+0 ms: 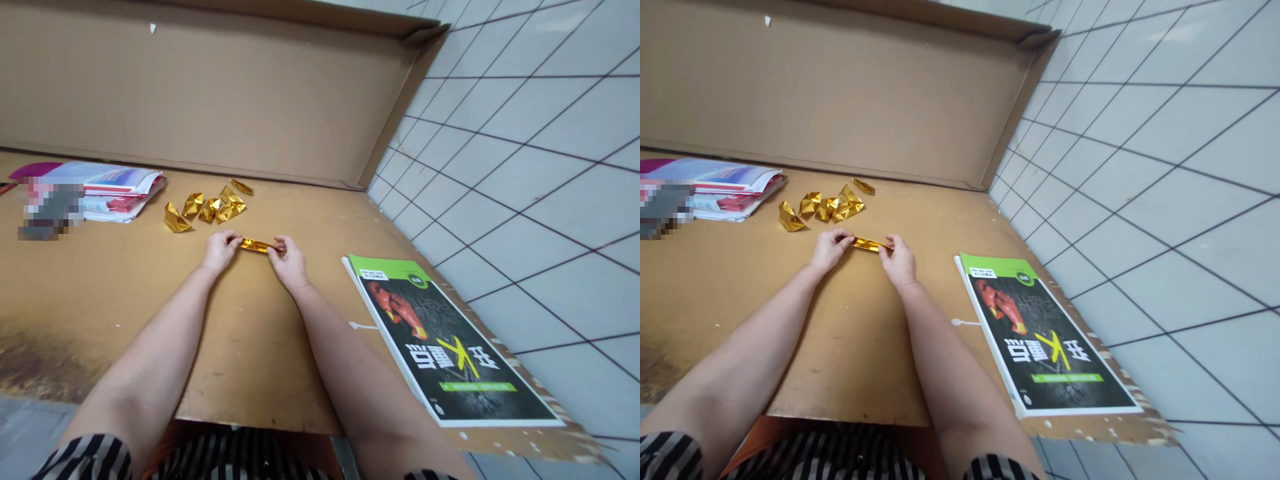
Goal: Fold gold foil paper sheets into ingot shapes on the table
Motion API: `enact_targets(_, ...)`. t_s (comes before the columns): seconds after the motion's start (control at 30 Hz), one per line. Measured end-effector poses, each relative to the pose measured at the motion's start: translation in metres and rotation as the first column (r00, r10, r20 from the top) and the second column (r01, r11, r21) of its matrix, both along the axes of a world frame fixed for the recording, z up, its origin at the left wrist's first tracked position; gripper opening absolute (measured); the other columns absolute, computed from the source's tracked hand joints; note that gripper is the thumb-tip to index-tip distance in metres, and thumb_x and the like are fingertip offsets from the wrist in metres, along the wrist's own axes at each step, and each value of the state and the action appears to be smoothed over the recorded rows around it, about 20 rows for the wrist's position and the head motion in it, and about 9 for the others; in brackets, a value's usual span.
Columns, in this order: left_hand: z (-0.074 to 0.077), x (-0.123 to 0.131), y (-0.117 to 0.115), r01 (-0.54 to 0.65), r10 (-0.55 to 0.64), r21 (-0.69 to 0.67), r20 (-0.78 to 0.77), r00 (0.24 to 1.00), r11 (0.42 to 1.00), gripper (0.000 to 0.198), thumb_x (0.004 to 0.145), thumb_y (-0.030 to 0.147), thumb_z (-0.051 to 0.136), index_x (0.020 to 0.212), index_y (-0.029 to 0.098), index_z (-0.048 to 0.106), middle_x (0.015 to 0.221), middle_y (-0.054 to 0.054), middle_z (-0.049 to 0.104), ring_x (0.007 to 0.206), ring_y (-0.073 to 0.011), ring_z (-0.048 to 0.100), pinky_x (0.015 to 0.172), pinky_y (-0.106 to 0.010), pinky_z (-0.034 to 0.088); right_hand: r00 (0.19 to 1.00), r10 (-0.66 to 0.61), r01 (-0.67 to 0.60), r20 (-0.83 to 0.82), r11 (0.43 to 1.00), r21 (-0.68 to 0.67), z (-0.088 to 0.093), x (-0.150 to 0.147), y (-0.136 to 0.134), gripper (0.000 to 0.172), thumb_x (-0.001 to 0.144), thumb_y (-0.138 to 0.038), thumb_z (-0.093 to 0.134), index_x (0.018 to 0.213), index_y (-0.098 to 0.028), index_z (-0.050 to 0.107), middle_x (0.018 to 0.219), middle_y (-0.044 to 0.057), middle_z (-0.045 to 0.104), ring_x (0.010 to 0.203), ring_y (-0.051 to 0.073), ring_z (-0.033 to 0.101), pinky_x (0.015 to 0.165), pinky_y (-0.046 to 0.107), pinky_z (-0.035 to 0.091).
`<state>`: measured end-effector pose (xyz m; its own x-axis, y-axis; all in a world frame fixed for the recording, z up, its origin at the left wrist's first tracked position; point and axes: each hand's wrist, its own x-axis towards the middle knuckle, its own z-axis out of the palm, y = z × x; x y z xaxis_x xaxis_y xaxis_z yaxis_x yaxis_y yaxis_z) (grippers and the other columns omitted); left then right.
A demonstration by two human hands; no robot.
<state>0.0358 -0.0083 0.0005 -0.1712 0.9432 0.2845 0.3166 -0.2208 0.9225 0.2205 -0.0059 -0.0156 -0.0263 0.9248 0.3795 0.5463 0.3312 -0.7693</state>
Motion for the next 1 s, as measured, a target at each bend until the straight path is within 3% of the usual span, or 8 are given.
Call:
enact_targets(0.17, -0.001, 0.002, -0.001, -0.008, 0.014, 0.08, -0.07, 0.997, 0.997, 0.012, 0.068, 0.014, 0.064, 0.06, 0.022, 0.063, 0.069, -0.001, 0.063, 0.075, -0.0196, 0.059, 0.079, -0.031, 0.046, 0.994, -0.02, 0.03, 0.105, 0.994, -0.101, 0.0, 0.001, 0.002, 0.019, 0.08, -0.026, 0.057, 0.095, -0.025, 0.069, 0.094, 0.007, 0.073, 0.084, 0.025, 0.068, 0.084, 0.042, 0.052)
enact_targets(0.27, -0.002, 0.002, -0.001, -0.013, 0.022, 0.072, -0.127, 0.992, 0.997, 0.012, 0.067, 0.013, 0.066, 0.059, 0.022, 0.062, 0.067, -0.001, 0.061, 0.071, -0.0186, 0.058, 0.075, -0.031, 0.046, 0.988, -0.014, 0.023, 0.155, 0.998, -0.054, 0.002, -0.001, 0.001, 0.02, 0.081, -0.022, 0.055, 0.093, -0.024, 0.072, 0.1, 0.009, 0.073, 0.094, 0.026, 0.068, 0.09, 0.042, 0.051)
enact_targets(0.47, -0.006, 0.0, 0.001, -0.049, 0.055, 0.031, -0.254, 0.966, 0.998, 0.014, 0.068, 0.015, 0.067, 0.059, 0.021, 0.059, 0.065, 0.002, 0.061, 0.067, -0.0165, 0.058, 0.071, -0.029, 0.046, 0.97, -0.002, -0.009, 0.241, 0.999, 0.045, 0.003, -0.003, -0.003, 0.026, 0.084, -0.018, 0.051, 0.097, -0.023, 0.073, 0.099, 0.008, 0.073, 0.093, 0.024, 0.068, 0.089, 0.039, 0.052)
enact_targets(0.7, -0.009, 0.003, 0.002, -0.047, 0.067, 0.073, -0.302, 0.951, 0.996, 0.013, 0.07, 0.016, 0.066, 0.06, 0.021, 0.058, 0.066, 0.0, 0.062, 0.067, -0.0168, 0.059, 0.068, -0.029, 0.047, 0.968, 0.004, -0.027, 0.25, 0.995, 0.092, 0.0, -0.003, -0.002, 0.027, 0.085, -0.017, 0.051, 0.097, -0.025, 0.073, 0.099, 0.006, 0.073, 0.092, 0.022, 0.067, 0.087, 0.035, 0.052)
enact_targets(1.0, -0.012, 0.002, 0.003, -0.014, 0.031, 0.063, -0.28, 0.959, 0.998, 0.008, 0.071, 0.017, 0.065, 0.065, 0.02, 0.061, 0.068, 0.0, 0.064, 0.069, -0.0169, 0.06, 0.071, -0.029, 0.048, 0.977, -0.02, 0.009, 0.214, 0.998, 0.054, -0.002, -0.004, 0.0, 0.027, 0.085, -0.02, 0.05, 0.097, -0.024, 0.074, 0.099, 0.006, 0.073, 0.092, 0.022, 0.067, 0.086, 0.035, 0.052)
